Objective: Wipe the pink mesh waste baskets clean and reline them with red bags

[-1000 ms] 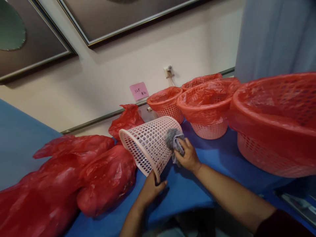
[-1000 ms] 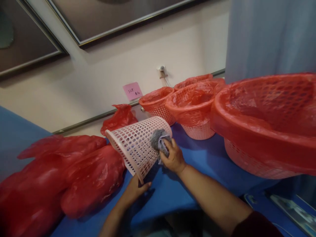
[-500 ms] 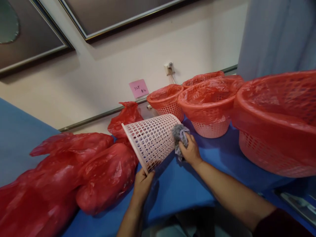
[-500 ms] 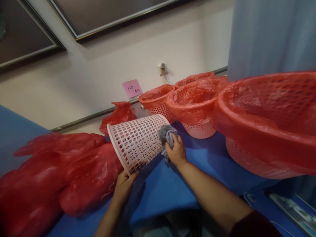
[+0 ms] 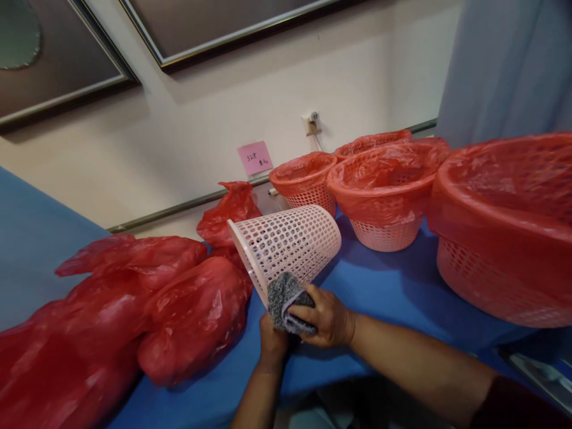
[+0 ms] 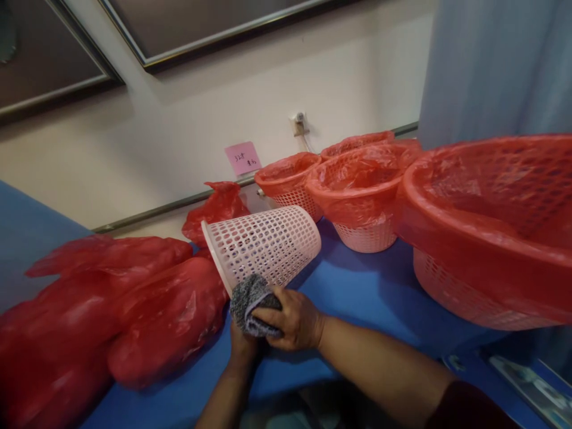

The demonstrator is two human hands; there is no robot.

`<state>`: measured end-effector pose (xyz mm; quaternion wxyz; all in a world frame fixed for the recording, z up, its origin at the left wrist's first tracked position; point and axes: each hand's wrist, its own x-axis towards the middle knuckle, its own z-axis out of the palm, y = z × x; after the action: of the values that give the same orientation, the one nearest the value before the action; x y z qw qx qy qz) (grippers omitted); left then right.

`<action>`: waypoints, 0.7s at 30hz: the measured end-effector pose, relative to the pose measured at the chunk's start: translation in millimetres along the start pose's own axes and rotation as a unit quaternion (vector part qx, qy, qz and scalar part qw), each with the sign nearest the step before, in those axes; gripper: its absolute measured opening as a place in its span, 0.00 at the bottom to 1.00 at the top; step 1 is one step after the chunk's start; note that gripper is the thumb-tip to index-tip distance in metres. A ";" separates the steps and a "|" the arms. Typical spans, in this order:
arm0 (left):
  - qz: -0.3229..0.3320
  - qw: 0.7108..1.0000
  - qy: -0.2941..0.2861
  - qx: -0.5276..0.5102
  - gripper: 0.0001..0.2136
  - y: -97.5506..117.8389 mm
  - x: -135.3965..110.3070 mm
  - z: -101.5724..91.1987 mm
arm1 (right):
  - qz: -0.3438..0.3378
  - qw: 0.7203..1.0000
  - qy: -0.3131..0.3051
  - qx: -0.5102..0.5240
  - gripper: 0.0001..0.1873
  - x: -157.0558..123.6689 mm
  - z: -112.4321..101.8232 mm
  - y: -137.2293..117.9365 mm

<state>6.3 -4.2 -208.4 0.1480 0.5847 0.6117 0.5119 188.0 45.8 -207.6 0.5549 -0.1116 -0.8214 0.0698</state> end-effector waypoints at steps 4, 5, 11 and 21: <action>0.002 1.000 -0.009 0.009 0.16 1.6 -1.2 -0.4 | 0.210 0.972 0.108 -0.015 0.30 2.2 -7.2 26.7; 0.002 1.000 -0.008 0.012 0.16 1.9 -0.9 0.1 | 0.282 0.947 0.150 -0.023 0.28 2.3 -10.4 38.9; -0.005 1.000 -0.011 0.026 0.18 -4.6 2.1 4.0 | 0.493 0.815 0.303 -0.030 0.24 -1.0 -22.7 93.0; 0.021 0.998 -0.055 0.019 0.15 -6.2 1.3 1.6 | 0.023 0.993 -0.001 -0.117 0.30 7.0 -12.8 -4.1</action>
<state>3.8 -1.0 -213.5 0.1598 0.6275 0.6000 0.4698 196.9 43.5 -195.5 0.5354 -0.1945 -0.8218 -0.0141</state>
